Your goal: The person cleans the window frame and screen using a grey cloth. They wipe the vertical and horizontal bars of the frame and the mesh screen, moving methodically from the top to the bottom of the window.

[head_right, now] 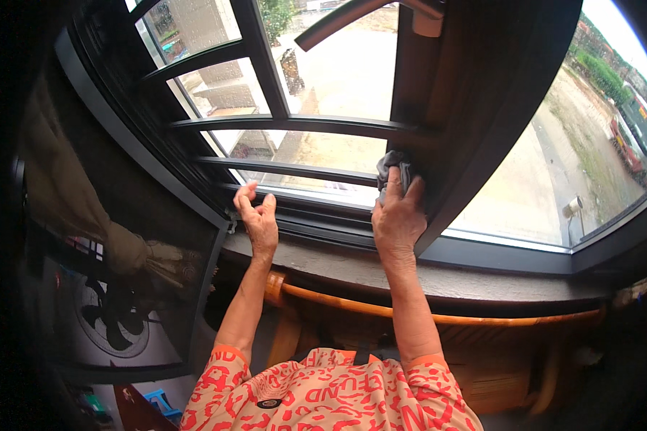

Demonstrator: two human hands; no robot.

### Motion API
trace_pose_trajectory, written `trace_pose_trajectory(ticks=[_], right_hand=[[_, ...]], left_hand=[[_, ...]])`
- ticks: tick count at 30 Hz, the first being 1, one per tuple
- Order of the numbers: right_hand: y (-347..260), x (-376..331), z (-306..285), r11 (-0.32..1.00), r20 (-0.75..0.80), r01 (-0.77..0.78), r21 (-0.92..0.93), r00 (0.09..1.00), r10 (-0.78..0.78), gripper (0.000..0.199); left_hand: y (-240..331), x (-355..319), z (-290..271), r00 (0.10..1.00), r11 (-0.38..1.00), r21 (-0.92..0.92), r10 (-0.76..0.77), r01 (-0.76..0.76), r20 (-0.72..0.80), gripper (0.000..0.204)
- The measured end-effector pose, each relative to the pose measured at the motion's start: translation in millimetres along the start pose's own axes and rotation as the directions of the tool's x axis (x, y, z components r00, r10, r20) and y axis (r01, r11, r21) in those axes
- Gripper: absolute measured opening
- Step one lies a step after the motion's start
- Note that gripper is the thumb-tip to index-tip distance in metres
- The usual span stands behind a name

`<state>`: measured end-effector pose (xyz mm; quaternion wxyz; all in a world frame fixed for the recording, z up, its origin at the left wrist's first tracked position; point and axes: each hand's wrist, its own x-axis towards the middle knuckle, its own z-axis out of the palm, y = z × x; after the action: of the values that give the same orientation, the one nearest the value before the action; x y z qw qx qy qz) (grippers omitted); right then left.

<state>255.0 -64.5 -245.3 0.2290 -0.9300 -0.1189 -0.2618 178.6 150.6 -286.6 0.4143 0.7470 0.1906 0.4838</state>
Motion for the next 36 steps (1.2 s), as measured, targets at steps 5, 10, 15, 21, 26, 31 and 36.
trace_pose_trajectory(ticks=[5, 10, 15, 21, 26, 31, 36], right_hand=[[-39, 5, 6, 0.991, 0.014, 0.131, 0.006, 0.991, -0.132, 0.055], [-100, 5, 27, 0.972, 0.094, 0.230, 0.058, 0.968, -0.234, 0.052], [-123, 6, 39, 0.963, 0.079, 0.264, 0.048, 0.960, -0.267, 0.054], [-67, 11, 17, 0.972, 0.088, 0.120, -0.204, 0.991, -0.104, 0.058], [-37, 8, 2, 0.972, 0.026, 0.080, -0.219, 0.997, -0.076, 0.057], [-45, 8, 16, 0.974, -0.080, 0.135, -0.184, 0.985, -0.152, 0.051], [-76, 12, 25, 0.962, -0.038, 0.235, -0.141, 0.969, -0.242, 0.048]], left_hand=[[-16, 49, -15, 0.934, 0.906, 0.227, 0.343, -0.357, 0.099, 0.038], [-29, 67, -17, 0.880, 0.845, 0.272, 0.394, -0.461, 0.267, 0.036], [-34, 71, -20, 0.864, 0.791, 0.365, 0.387, -0.490, 0.321, 0.043], [-41, 77, -26, 0.829, 0.754, 0.371, 0.407, -0.542, 0.383, 0.053], [-42, 77, -26, 0.818, 0.747, 0.365, 0.410, -0.555, 0.403, 0.054], [-39, 75, -26, 0.821, 0.747, 0.371, 0.407, -0.551, 0.401, 0.058], [-38, 76, -27, 0.812, 0.745, 0.355, 0.428, -0.565, 0.396, 0.058]])
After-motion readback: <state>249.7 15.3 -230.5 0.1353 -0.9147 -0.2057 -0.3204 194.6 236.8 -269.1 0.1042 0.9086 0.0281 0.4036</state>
